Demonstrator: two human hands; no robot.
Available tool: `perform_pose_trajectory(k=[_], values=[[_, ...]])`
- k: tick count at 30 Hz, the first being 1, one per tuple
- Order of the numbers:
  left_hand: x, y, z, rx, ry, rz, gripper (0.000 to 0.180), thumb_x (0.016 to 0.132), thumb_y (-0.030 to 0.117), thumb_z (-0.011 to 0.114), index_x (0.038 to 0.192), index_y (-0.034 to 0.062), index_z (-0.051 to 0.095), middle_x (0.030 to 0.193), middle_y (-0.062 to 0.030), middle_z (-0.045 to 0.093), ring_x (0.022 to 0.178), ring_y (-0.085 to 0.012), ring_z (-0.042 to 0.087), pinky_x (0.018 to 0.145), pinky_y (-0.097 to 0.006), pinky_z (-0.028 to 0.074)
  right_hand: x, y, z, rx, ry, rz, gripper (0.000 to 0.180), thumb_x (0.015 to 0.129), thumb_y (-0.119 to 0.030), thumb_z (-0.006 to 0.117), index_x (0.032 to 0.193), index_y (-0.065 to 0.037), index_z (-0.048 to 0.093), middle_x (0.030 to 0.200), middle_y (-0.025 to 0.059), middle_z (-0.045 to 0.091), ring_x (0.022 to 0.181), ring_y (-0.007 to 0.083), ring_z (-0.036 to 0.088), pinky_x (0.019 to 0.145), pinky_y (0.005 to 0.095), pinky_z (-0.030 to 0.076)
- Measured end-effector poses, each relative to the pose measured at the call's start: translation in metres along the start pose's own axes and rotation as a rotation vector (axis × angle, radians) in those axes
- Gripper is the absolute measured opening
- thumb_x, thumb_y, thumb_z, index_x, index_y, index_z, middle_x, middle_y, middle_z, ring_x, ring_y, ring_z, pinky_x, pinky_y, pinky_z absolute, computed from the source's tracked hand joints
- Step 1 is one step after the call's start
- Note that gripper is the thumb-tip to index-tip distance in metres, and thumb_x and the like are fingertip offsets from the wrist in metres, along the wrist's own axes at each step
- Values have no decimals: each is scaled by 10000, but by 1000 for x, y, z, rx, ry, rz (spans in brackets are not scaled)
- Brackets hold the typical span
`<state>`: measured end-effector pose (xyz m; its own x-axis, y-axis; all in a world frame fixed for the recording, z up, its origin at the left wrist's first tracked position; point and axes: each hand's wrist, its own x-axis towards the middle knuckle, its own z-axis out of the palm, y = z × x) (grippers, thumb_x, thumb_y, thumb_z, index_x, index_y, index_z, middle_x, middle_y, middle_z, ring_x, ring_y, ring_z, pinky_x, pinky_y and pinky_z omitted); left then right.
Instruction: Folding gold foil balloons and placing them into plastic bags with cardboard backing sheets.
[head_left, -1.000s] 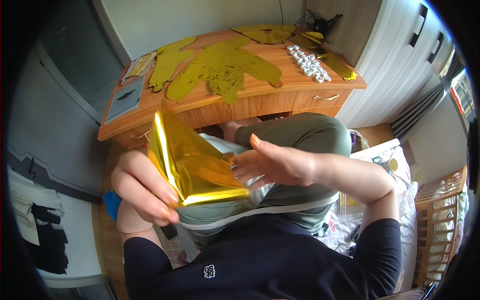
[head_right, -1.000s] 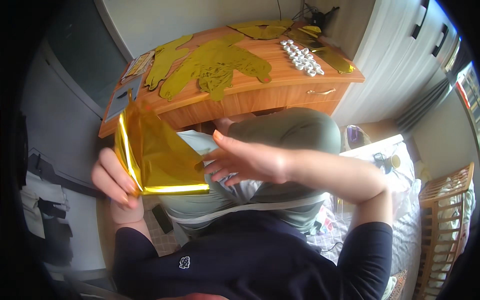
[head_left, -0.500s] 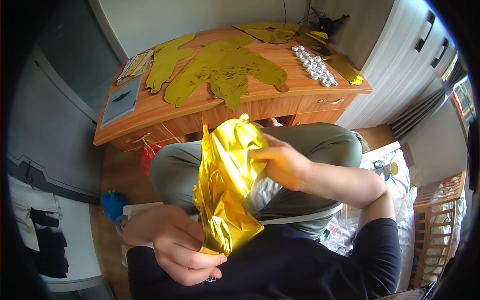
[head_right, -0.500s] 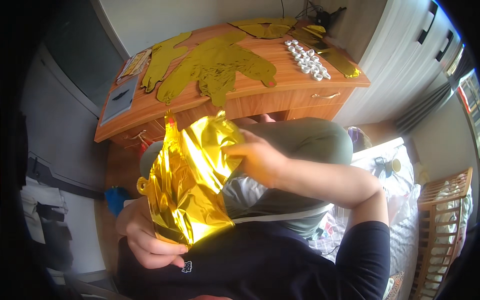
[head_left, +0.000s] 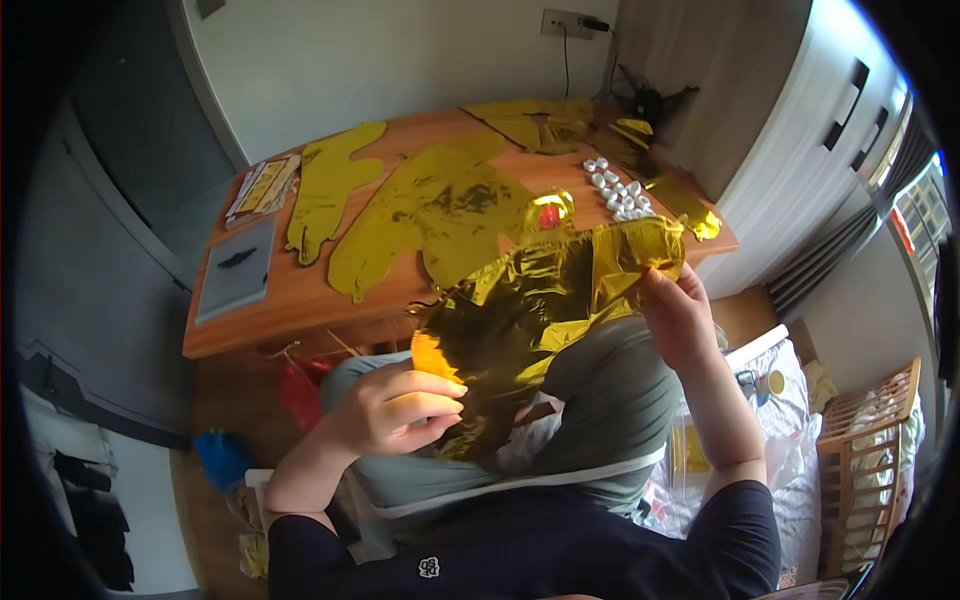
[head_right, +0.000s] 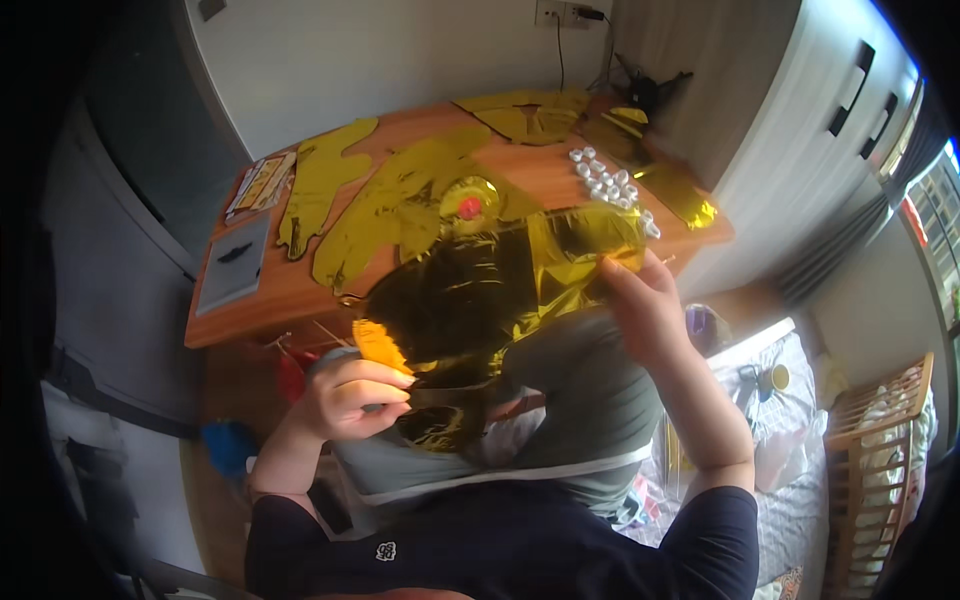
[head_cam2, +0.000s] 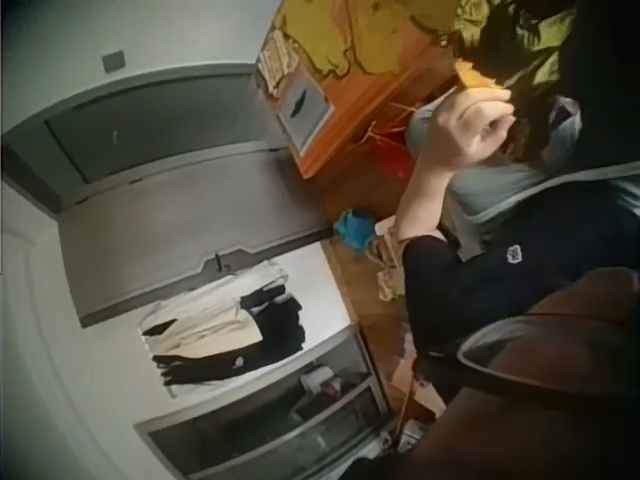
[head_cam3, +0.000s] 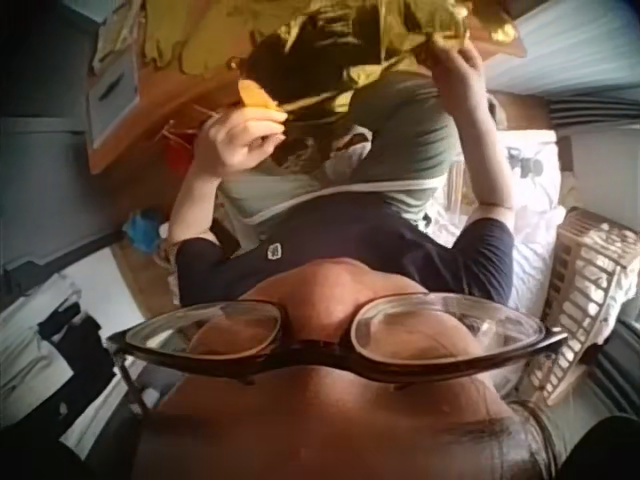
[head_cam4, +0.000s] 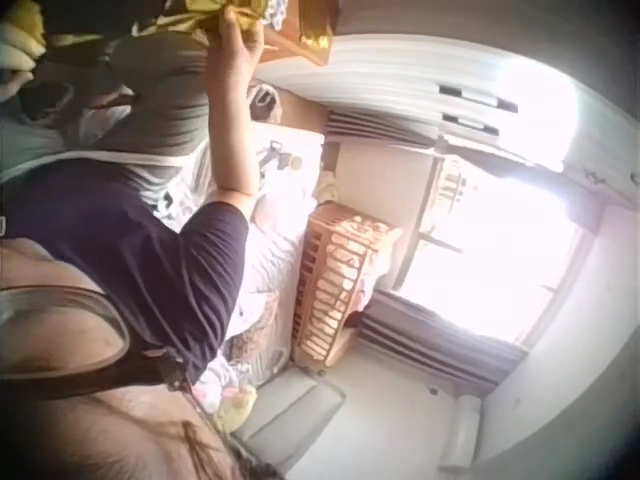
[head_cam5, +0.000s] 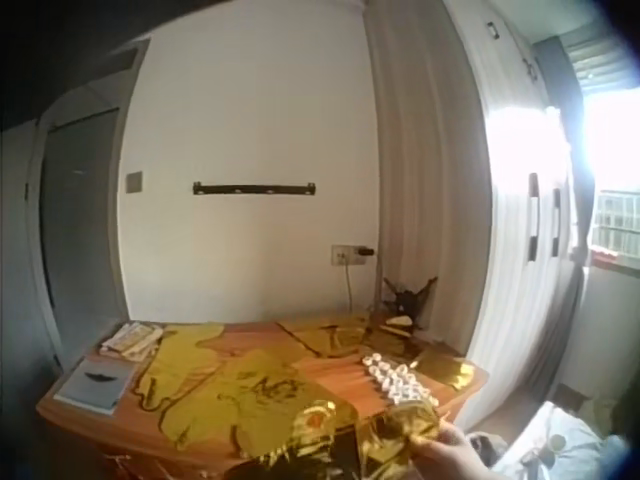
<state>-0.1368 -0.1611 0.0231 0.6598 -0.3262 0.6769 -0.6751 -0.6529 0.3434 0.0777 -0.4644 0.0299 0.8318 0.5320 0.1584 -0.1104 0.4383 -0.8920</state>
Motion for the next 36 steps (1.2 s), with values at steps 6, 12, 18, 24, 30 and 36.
perform_pose_trajectory(k=[6,12,18,24,30,36], values=[[33,-55,-2,-71,-87,-85,433,764,83,826,1165,101,664,1034,-42,748,888,-203,724,780,-310,581,74,1,-12,-359,40,-92,269,965,-66,608,1222,9,631,1105,58,686,1006,129,629,905,293,489],[100,-144,-41,-526,126,-445,552,885,-18,652,1412,31,497,1092,-71,713,985,-105,672,876,-254,526,225,-13,23,-634,33,-259,328,955,-193,670,1228,-20,607,988,50,710,841,84,634,680,262,489],[141,-291,-35,-457,6,-639,470,936,76,669,1383,34,533,1136,-93,697,1063,-141,646,907,-286,524,357,49,19,-1166,136,-356,645,915,-259,706,1444,-21,424,1262,234,635,1161,339,631,962,410,504],[131,-344,-5,168,-244,-457,469,853,152,762,1302,118,630,1233,-69,658,1059,-225,658,941,-350,517,327,117,5,-1577,0,-492,685,923,-329,668,1489,-82,371,1340,212,577,1261,351,535,1071,461,433],[136,-321,-11,225,-340,-631,473,885,361,736,1283,119,651,1365,-69,569,1171,-226,594,973,-395,482,257,103,0,-1648,-438,-551,245,860,-231,669,1064,-99,701,1217,90,626,1156,308,562,970,449,466],[128,-311,15,634,-475,-796,861,909,688,539,1564,165,339,1595,-155,327,1501,-314,251,1234,-544,71,252,98,-15,-1536,-433,-554,159,858,-191,663,984,-112,716,1095,49,671,1040,280,607,903,416,482]])
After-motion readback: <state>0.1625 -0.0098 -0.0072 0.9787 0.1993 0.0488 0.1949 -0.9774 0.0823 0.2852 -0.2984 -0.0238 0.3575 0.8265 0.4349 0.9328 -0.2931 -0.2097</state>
